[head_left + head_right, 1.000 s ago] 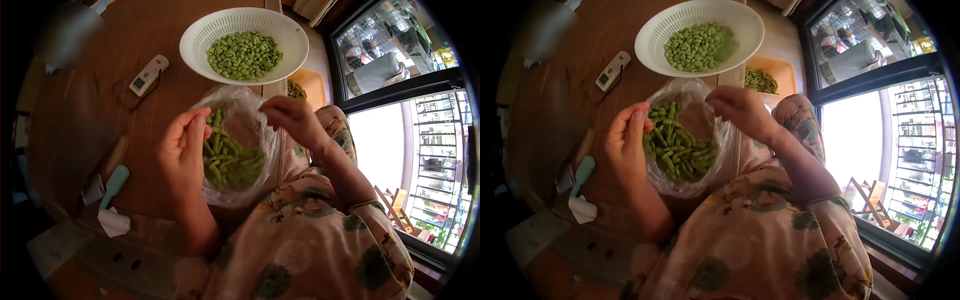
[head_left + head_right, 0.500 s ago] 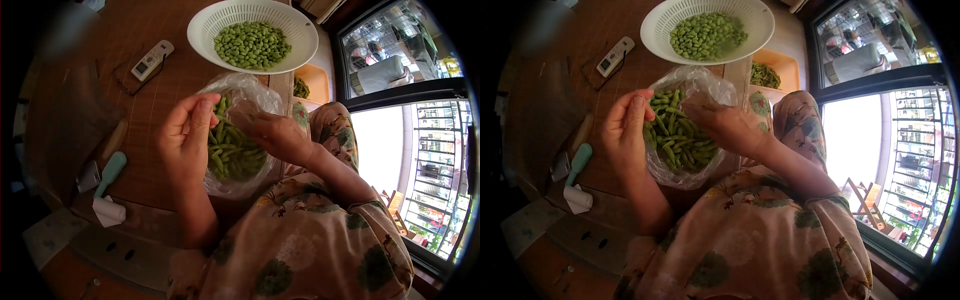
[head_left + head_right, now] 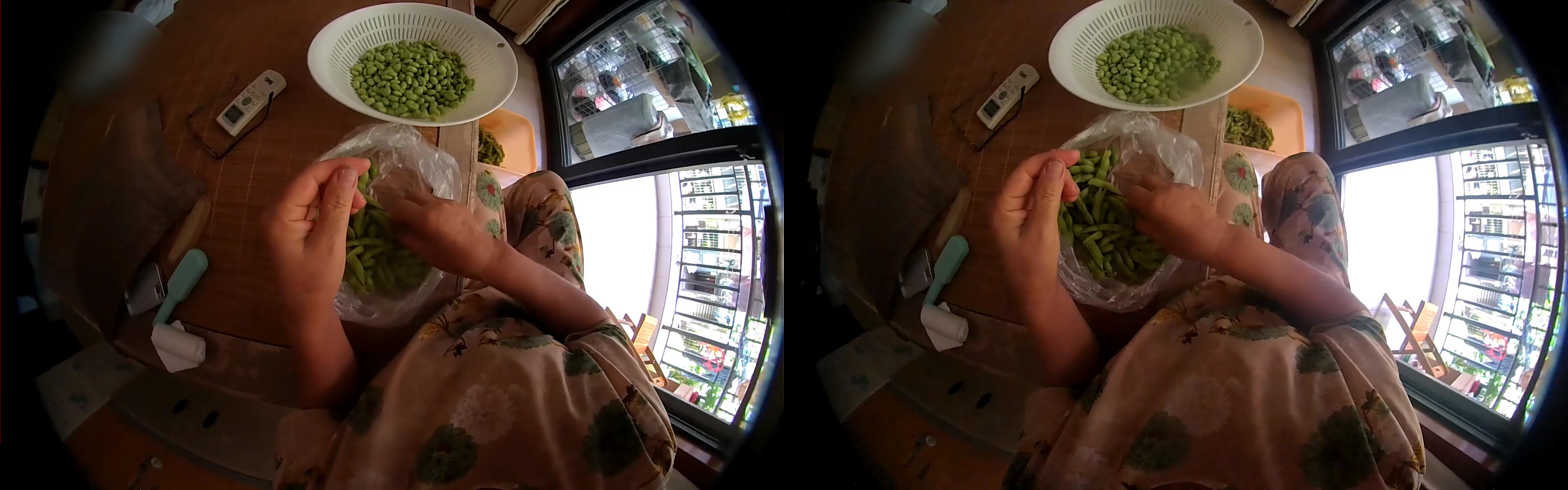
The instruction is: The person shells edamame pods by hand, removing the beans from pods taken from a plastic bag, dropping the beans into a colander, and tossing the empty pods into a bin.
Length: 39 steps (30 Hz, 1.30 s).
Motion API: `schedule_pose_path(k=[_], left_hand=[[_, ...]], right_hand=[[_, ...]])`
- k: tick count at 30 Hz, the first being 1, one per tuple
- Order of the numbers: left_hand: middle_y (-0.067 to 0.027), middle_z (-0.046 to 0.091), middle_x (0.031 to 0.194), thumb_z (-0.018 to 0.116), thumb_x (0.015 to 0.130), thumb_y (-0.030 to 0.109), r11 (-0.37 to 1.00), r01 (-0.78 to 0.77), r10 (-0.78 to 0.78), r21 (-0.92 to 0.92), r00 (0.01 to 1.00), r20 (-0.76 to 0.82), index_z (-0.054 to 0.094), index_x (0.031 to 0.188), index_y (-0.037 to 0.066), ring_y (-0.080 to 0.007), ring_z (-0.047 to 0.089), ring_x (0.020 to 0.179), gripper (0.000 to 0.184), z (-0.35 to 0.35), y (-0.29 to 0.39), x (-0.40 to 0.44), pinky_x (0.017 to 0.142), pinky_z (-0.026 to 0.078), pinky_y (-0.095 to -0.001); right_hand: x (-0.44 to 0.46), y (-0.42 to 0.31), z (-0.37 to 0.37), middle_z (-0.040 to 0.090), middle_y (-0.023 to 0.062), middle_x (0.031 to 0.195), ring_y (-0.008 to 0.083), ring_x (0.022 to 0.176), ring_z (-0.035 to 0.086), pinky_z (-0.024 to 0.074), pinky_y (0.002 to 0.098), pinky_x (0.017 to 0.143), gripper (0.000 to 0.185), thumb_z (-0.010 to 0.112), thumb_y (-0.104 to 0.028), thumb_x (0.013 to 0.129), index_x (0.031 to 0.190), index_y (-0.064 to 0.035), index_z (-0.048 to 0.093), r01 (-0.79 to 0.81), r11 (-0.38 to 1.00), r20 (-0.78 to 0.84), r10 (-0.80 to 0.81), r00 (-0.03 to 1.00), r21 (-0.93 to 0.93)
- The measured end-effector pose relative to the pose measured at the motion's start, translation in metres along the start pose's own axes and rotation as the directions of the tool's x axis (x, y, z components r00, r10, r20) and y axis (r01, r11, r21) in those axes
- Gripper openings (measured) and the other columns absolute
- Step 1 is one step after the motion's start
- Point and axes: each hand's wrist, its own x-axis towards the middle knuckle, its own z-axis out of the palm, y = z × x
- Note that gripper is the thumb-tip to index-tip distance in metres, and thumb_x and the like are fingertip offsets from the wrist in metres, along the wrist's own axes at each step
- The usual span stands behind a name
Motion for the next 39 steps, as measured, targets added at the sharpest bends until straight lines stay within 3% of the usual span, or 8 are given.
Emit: schedule_pose_path(k=[5,8,15,21,24,28,33,39], left_hand=[[0.0012,0.061,0.073,0.061,0.094,0.012,0.999,0.017,-0.017,0.034,1.000,0.000,0.069,0.099,0.000,-0.0038,0.054,0.068,0.016,0.000,0.003,-0.001,0.063,0.042,-0.0180],[0.0006,0.062,0.074,0.061,0.094,0.012,0.999,0.007,-0.007,0.032,1.000,-0.005,0.069,0.100,0.000,-0.0041,0.055,0.069,0.016,0.000,0.002,0.000,0.064,0.043,-0.0181],[-0.0045,0.065,0.086,0.056,0.096,0.011,0.982,0.126,-0.144,0.144,0.982,0.119,0.066,0.109,-0.003,-0.0080,0.058,0.082,0.021,0.001,0.002,-0.003,0.076,0.046,-0.0214],[-0.0064,0.068,0.082,0.059,0.095,0.014,0.959,0.150,-0.227,0.241,0.915,0.334,0.066,0.109,-0.002,-0.0076,0.059,0.075,0.022,0.002,0.000,-0.004,0.068,0.047,-0.0229],[-0.0054,0.067,0.081,0.058,0.095,0.010,0.994,0.056,-0.091,0.096,0.903,0.420,0.065,0.108,-0.003,-0.0067,0.059,0.075,0.019,0.005,-0.009,-0.005,0.067,0.047,-0.0223],[-0.0066,0.068,0.085,0.058,0.094,0.005,0.982,0.177,-0.188,0.066,0.894,0.408,0.064,0.106,-0.004,-0.0066,0.060,0.076,0.016,0.004,-0.004,-0.007,0.068,0.048,-0.0226],[-0.0083,0.069,0.088,0.061,0.091,0.004,0.975,0.165,-0.208,0.150,0.911,0.356,0.063,0.105,-0.004,-0.0092,0.062,0.077,0.016,0.002,-0.002,-0.006,0.068,0.049,-0.0244],[-0.0121,0.069,0.089,0.066,0.086,0.004,0.956,-0.028,-0.080,0.293,0.933,0.351,0.064,0.104,-0.002,-0.0163,0.065,0.076,0.018,0.007,-0.002,-0.004,0.066,0.050,-0.0279]], right_hand=[[0.002,0.005,0.006,0.060,0.0161,0.103,0.0358,0.089,0.063,0.0521,0.0448,0.074,0.027,0.062,-0.012,0.080,0.107,-0.0103,0.059,-0.011,0.999,-0.025,0.012,1.000,0.045],[0.001,-0.003,-0.010,0.061,0.0147,0.093,0.0352,0.087,0.062,0.0510,0.0407,0.072,0.020,0.062,-0.002,0.077,0.096,-0.0073,0.061,0.065,0.988,-0.230,-0.032,0.973,0.137],[-0.003,0.002,-0.048,0.061,0.0012,0.092,0.0076,0.077,0.055,0.0459,0.0230,0.067,0.024,0.059,0.010,0.080,0.100,-0.0025,0.062,0.057,0.888,-0.242,0.063,0.968,0.457],[-0.004,-0.020,-0.071,0.061,0.0022,0.096,0.0077,0.079,0.056,0.0461,0.0224,0.068,0.026,0.059,0.012,0.080,0.100,-0.0030,0.063,0.226,0.897,-0.317,-0.104,0.943,0.379],[-0.005,-0.021,-0.072,0.061,0.0020,0.097,0.0076,0.080,0.056,0.0461,0.0224,0.068,0.026,0.060,0.012,0.080,0.102,-0.0027,0.062,0.220,0.910,-0.310,-0.109,0.945,0.351],[-0.003,-0.016,-0.065,0.062,0.0027,0.100,0.0072,0.080,0.056,0.0461,0.0218,0.069,0.024,0.060,0.008,0.083,0.104,-0.0015,0.062,0.200,0.849,-0.333,-0.030,0.943,0.490],[-0.002,-0.024,-0.068,0.063,0.0006,0.098,0.0050,0.082,0.056,0.0452,0.0189,0.069,0.020,0.060,-0.002,0.090,0.110,-0.0001,0.061,-0.060,0.482,-0.042,0.198,0.979,0.874],[-0.001,-0.021,-0.057,0.064,0.0001,0.089,0.0038,0.080,0.059,0.0487,0.0186,0.069,0.017,0.059,-0.007,0.093,0.108,0.0002,0.061,-0.071,0.487,-0.032,0.201,0.979,0.870]])
